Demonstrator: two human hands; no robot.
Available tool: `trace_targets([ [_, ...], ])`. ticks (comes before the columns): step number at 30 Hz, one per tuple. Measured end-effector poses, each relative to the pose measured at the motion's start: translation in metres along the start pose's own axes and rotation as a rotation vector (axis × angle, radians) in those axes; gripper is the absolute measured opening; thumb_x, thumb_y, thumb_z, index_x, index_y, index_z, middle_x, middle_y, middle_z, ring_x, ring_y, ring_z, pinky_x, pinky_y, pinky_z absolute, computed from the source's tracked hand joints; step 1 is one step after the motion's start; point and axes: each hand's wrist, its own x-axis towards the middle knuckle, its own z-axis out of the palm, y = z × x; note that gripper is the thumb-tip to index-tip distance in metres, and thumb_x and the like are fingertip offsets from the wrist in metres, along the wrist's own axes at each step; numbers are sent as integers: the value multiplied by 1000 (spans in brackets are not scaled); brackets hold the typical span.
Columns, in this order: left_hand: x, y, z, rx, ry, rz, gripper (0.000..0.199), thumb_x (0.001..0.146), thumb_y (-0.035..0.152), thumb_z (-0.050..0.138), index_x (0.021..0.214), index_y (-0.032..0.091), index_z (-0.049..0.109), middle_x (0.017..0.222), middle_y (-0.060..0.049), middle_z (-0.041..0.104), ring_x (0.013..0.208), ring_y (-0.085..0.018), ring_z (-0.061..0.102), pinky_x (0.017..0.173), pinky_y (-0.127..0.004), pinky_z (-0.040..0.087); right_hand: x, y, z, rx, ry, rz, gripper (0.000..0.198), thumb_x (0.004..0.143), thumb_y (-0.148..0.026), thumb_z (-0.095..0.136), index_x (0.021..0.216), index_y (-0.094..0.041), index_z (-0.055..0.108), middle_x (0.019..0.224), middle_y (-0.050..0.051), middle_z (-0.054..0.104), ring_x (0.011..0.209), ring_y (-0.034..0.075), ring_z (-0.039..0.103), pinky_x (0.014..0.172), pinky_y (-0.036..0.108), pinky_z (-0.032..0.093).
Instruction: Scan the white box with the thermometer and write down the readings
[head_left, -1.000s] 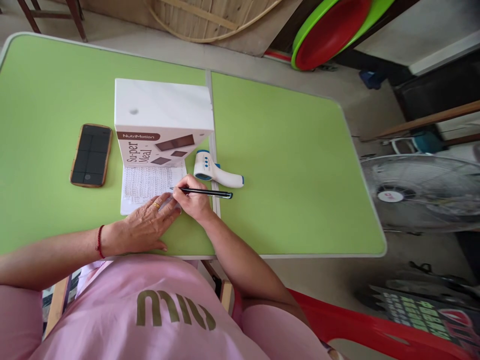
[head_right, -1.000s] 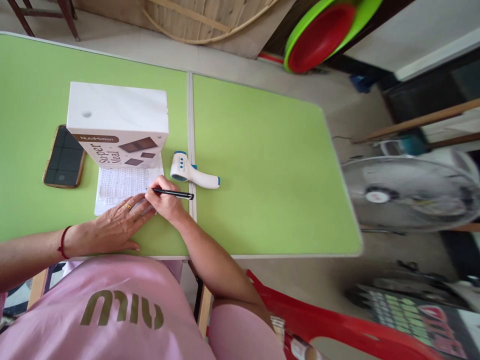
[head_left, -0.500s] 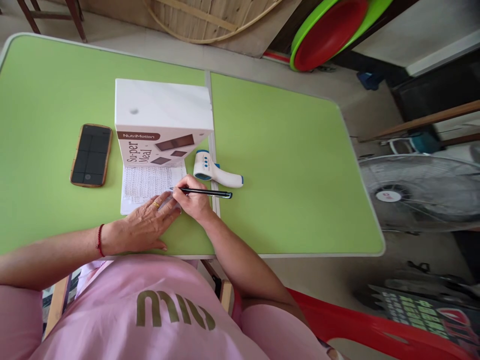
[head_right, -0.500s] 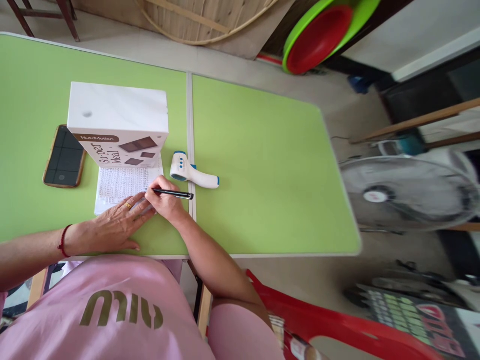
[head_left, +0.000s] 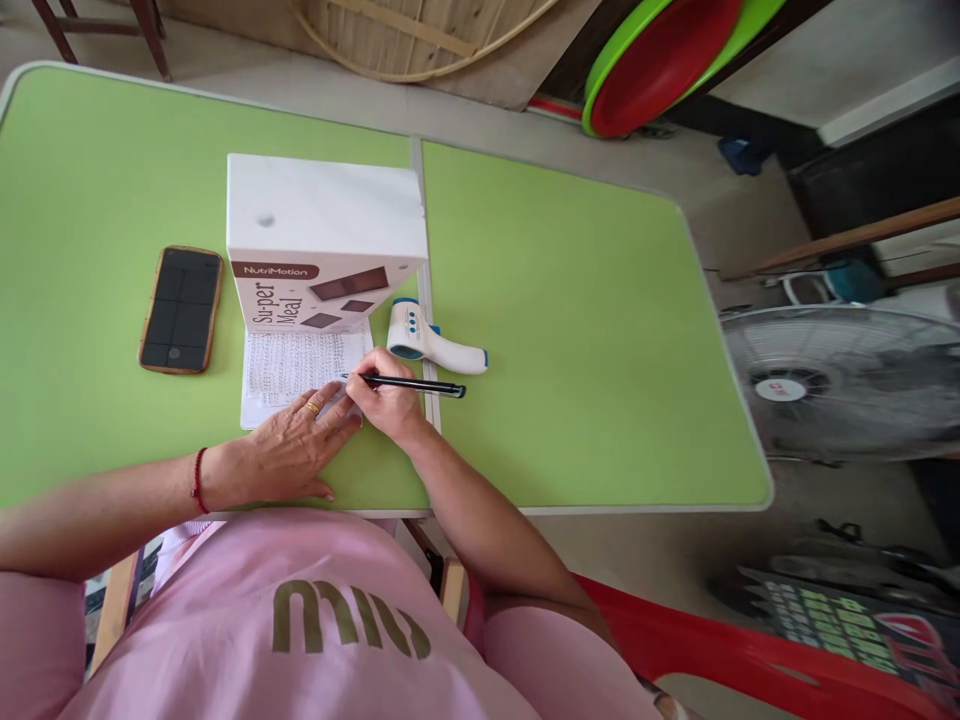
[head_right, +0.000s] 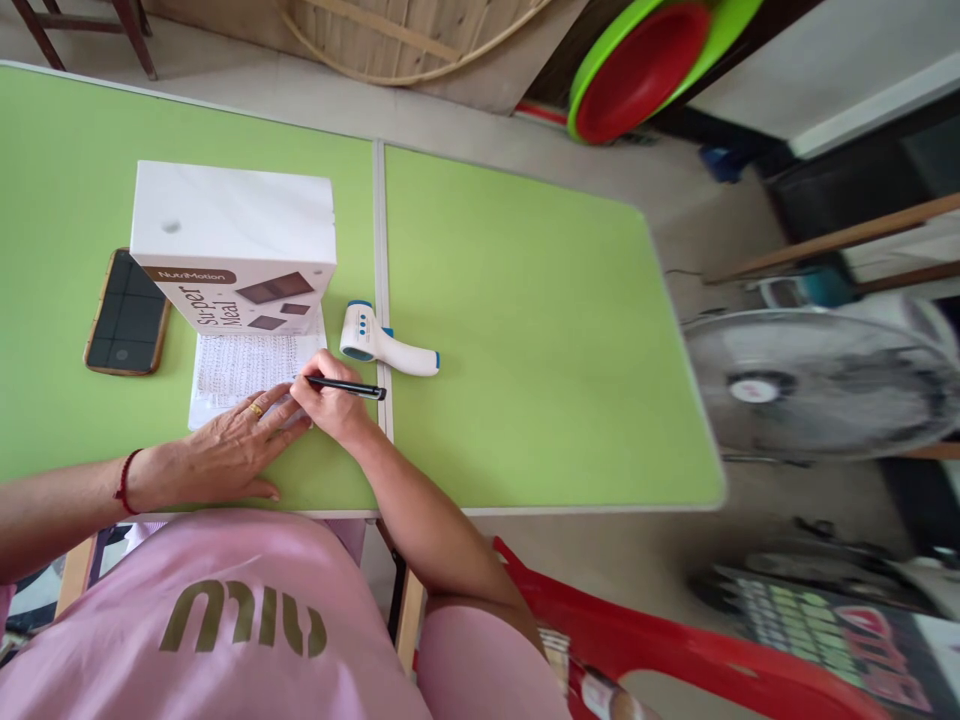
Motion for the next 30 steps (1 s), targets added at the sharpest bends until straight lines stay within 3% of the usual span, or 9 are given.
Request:
trace_targets([
  [4,1,1,-5,28,-40,-9,98,77,58,75,149,7,33,157,-22,24,148,-38,19,119,-46,25,0,-1,0,9,3,-20,13,78,-24,53,68,-22,46,58,-3,53,52,11,47,53,25,40],
  [13,0,0,-3,29,-22,1,105,72,60,80,149,6,34,156,-23,24,146,-40,21,118,-47,26,0,0,0,46,2,-47,14,79,-22,55,68,-22,46,57,-4,52,50,10,46,51,24,39],
  [30,2,1,-10,49,-58,2,99,74,62,78,147,7,40,156,-21,27,145,-40,24,118,-47,29,1,4,-3,11,48,-37,15,79,-25,54,67,-21,48,56,-5,53,50,9,47,51,23,39],
])
